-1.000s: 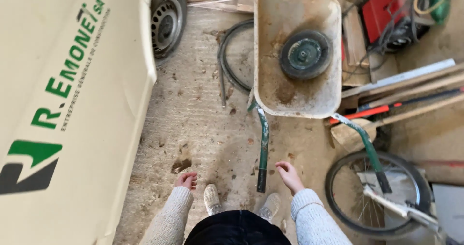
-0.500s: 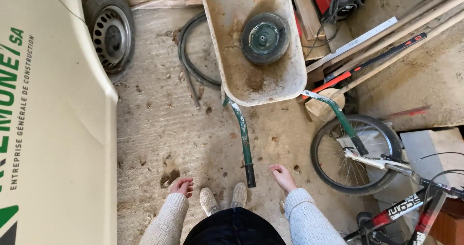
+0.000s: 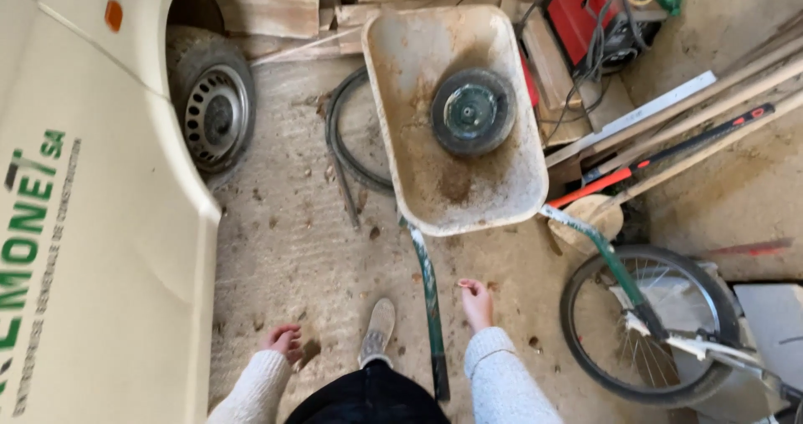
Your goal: Moving a wheelbarrow and a spare wheel, then sorting through a container of metal fasteners in a garage.
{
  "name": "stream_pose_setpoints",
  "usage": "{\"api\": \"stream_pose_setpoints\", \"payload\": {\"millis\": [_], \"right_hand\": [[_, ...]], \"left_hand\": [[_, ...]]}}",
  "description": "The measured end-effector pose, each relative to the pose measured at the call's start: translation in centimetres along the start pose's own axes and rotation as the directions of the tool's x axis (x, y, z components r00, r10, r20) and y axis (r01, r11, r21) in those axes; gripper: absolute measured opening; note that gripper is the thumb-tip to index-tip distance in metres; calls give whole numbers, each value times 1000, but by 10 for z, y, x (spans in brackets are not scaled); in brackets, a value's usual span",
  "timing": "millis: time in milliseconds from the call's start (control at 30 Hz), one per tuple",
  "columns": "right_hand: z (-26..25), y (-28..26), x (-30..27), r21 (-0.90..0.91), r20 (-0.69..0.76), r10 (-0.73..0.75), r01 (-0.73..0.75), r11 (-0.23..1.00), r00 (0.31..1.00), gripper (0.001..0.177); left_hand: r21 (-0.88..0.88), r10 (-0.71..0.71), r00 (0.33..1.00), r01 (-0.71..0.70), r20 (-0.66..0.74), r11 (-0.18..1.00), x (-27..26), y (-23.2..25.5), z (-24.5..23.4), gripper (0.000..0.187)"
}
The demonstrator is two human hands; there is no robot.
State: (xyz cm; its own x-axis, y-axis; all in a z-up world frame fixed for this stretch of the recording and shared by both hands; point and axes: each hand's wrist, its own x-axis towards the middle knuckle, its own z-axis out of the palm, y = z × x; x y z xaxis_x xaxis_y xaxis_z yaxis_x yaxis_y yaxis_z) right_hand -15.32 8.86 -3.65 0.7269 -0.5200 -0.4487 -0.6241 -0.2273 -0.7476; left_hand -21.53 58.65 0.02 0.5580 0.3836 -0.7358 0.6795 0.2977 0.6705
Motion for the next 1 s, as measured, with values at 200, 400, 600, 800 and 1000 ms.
{"api": "stream_pose_setpoints", "payload": {"millis": [200,400,600,800,1000], "right_hand": [[43,-77,62,139,112,4,-20,990,994,16],[70,-112,113,253,145,-54,15,967,988,5],[75,-103,176,290,87,12,-37,956,996,20],[63,-183,200,262,-13,52,-47,964,999,20],[78,-272,236,278,-87,96,-68,958,992,20]], "left_hand": [[227,-11,999,23,-53,974,48,88,32,22],[258,4,1000,-1,-14,966,89,121,67,19],[317,24,999,-14,-27,948,133,176,113,22],[351,42,998,-57,49,935,218,238,172,21],[378,-24,991,-27,130,926,300,324,254,24]]}}
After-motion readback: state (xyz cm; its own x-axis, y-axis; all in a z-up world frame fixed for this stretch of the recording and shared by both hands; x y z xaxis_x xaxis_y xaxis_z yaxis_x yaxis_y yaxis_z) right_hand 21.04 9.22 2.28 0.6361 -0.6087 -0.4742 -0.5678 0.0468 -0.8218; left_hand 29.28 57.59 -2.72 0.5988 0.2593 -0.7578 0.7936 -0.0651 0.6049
